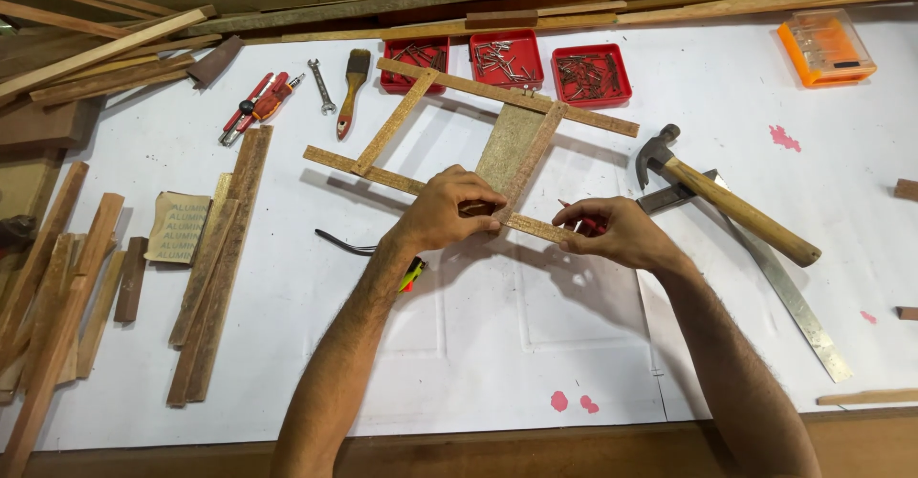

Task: The person hammers nails into a small wooden frame on a workbench, then measures the frame with a tape measure, marks it with a pencil, checks alignment with a try square, and positions a wooden piece against the frame while hammering additional nails.

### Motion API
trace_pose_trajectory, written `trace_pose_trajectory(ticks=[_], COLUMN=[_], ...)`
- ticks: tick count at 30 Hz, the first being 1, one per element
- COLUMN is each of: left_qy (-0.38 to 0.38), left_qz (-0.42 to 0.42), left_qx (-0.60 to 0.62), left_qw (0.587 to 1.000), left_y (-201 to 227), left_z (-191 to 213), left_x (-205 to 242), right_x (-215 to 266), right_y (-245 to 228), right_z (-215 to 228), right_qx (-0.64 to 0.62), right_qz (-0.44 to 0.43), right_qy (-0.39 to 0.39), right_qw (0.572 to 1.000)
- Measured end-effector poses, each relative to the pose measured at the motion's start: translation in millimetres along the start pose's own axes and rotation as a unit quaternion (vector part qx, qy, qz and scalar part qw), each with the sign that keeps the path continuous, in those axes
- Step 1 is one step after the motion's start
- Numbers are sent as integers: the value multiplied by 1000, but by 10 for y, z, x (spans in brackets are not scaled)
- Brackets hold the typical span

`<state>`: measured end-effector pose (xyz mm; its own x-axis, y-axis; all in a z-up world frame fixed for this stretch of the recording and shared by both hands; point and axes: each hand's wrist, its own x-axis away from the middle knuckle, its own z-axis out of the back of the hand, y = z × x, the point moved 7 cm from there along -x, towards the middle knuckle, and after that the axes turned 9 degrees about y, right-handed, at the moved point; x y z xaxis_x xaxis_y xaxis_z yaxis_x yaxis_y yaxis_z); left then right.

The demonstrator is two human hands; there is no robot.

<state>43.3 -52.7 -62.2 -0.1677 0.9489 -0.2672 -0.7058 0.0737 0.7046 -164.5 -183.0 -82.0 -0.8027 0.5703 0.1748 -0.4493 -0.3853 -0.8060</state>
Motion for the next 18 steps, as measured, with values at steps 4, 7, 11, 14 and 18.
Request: trace_pose_trajectory(ticks=[4,7,11,14,18], left_qy=[0,18,7,20,11], left_qz=[16,-20,-17,-35,-26], left_qx=[17,-16,-57,-43,-21], left_qw=[1000,1000,998,998,999], left_y=[5,83,44,57,43], left_z=[-11,17,-1,19,13], left_x=[28,55,81,82,85], right_x=[4,-1,38,70,87], right_y=[30,13,-62,-94,-103], right_z=[-13,-36,-82,-98,-101], right_qx=[-2,-3,-31,-40,-20], right_qz=[-19,-2,-16,-35,-43], right_qy=[-5,-18,-50,-57,-59], right_qw=[1000,1000,998,997,997])
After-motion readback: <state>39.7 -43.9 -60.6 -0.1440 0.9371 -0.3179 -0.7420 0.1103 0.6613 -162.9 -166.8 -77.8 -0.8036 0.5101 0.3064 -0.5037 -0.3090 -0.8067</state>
